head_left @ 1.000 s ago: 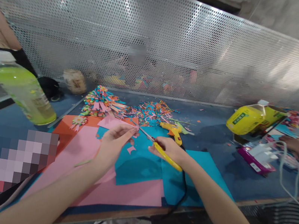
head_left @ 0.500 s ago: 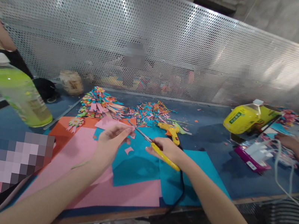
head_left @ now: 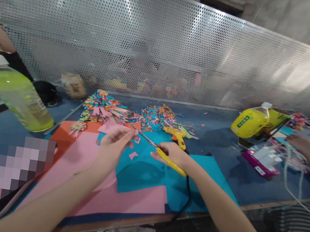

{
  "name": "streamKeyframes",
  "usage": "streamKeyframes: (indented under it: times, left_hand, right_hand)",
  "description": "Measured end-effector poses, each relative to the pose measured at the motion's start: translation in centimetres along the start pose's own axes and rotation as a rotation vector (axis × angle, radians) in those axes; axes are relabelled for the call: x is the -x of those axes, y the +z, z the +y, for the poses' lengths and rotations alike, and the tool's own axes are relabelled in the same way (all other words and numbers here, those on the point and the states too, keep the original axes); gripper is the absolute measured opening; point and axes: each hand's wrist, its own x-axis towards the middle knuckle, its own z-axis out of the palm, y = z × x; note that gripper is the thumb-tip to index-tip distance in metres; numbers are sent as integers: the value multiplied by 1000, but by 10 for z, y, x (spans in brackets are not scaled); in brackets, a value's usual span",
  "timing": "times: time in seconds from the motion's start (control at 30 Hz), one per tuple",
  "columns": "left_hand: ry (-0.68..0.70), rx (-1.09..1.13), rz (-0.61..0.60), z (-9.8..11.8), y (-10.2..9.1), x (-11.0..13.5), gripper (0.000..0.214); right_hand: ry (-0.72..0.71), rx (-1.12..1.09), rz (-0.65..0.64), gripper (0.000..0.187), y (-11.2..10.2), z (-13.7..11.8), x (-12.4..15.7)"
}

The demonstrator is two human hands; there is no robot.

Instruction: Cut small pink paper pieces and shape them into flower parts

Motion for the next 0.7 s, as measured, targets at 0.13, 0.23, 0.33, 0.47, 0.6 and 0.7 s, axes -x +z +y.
streamKeyframes:
  times: [0.13, 0.23, 0.33, 0.47, 0.6, 0.7]
  left_hand:
    - [2, 0, 7, -1, -1, -2, 15]
    - [5, 9, 6, -3, -2, -3, 15]
    - [-7, 17, 1, -4, -3, -4, 18]
    - [-2, 26, -10, -5, -2, -3, 29]
    - [30, 22, -5, -4, -1, -2, 30]
    - [36, 29, 2, -3, 0, -3, 29]
  right_hand:
    - [-3, 5, -7, 40, -1, -1, 0]
    - [-8, 11, -1, 40, 0, -1, 0]
    - [-16, 19, 8, 40, 1, 1, -1]
    - [-10, 22, 10, 39, 1, 3, -1]
    - [-6, 18, 22, 40, 0, 2, -1]
    - [-9, 21, 31, 41, -1, 0, 0]
